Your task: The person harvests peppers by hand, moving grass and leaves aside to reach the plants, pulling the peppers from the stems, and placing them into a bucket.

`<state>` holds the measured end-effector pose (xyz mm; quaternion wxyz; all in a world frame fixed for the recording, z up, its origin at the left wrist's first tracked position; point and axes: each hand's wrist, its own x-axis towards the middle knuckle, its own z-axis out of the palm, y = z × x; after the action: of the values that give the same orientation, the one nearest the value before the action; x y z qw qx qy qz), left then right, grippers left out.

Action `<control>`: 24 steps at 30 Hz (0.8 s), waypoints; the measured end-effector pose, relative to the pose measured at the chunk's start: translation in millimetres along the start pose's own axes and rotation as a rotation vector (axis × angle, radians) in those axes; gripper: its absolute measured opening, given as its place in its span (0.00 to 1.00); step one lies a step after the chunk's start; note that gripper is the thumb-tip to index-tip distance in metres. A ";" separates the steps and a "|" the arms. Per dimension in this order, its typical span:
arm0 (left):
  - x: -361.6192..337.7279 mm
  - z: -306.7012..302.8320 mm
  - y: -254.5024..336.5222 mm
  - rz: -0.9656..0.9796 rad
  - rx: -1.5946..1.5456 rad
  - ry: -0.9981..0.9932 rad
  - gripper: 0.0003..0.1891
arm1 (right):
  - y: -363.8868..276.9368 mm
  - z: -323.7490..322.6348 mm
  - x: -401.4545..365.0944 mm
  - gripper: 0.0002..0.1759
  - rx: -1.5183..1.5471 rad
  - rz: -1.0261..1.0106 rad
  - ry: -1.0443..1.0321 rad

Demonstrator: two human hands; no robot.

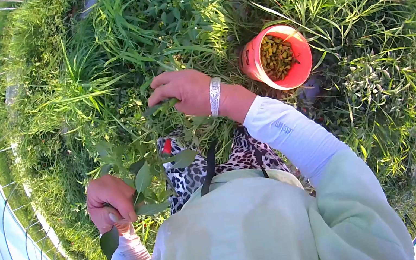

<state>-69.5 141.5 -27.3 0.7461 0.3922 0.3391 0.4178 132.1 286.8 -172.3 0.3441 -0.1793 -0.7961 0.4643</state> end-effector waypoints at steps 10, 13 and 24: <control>-8.2 -24.8 -13.0 0.129 0.065 0.541 0.19 | -27.8 -20.6 -83.3 0.16 0.628 0.912 -0.823; 15.6 -15.8 -31.9 -0.232 0.783 0.520 0.20 | -37.4 -22.0 -89.5 0.17 0.614 0.951 -0.600; 53.9 25.0 -110.3 -0.228 1.050 -0.043 0.36 | -59.6 -5.2 -78.2 0.14 0.482 0.909 -0.556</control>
<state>13.5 144.0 -121.2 0.4971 0.6816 0.5275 0.1001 192.6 212.6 -148.9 -0.0801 -0.2908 -0.5716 0.7631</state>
